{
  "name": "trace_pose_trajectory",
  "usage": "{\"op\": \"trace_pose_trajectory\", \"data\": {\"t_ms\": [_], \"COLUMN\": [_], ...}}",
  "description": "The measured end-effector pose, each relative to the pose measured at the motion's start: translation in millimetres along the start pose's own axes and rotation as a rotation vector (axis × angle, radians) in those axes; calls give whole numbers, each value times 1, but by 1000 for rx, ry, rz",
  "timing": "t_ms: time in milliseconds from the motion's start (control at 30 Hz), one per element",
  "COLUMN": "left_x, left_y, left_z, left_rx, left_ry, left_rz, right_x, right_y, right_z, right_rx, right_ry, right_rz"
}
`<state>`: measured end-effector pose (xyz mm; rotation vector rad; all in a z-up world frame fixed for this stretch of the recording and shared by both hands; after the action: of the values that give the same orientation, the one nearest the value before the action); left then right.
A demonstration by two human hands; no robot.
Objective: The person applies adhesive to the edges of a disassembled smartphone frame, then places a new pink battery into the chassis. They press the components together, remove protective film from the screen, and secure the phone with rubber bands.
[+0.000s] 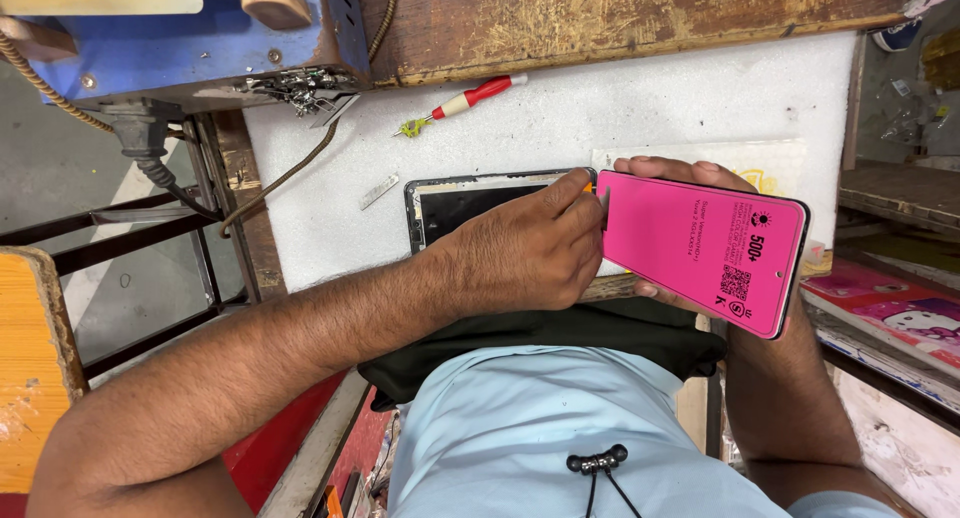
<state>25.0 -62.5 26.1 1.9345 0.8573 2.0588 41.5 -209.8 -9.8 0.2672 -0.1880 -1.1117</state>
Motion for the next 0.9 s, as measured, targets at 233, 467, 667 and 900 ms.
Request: {"op": "trace_pose_trajectory", "data": {"t_ms": [233, 467, 667, 900], "left_x": [-11, 10, 116, 218], "left_y": [2, -25, -129, -235], "left_z": [21, 61, 55, 24], "left_rx": [161, 546, 1090, 1324], "left_ry": [-105, -88, -95, 727], "left_rz": [26, -69, -385, -284], "right_x": [2, 4, 5, 0], "right_y": [-6, -5, -5, 2], "right_z": [-2, -4, 2, 3], "right_rx": [-94, -55, -43, 40], "right_ry": [98, 77, 2, -119], "right_rz": [-68, -49, -52, -11]}}
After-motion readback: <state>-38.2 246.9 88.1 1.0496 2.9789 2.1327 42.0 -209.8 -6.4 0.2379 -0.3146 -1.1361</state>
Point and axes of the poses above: each hand's wrist, its own y-axis towards the middle knuckle, its own x-axis out of the back of the hand, z = x × y, the point moved 8 cm from there along y, towards the middle knuckle, and after that the axes turned 6 degrees about -z, right-handed, at the moved point
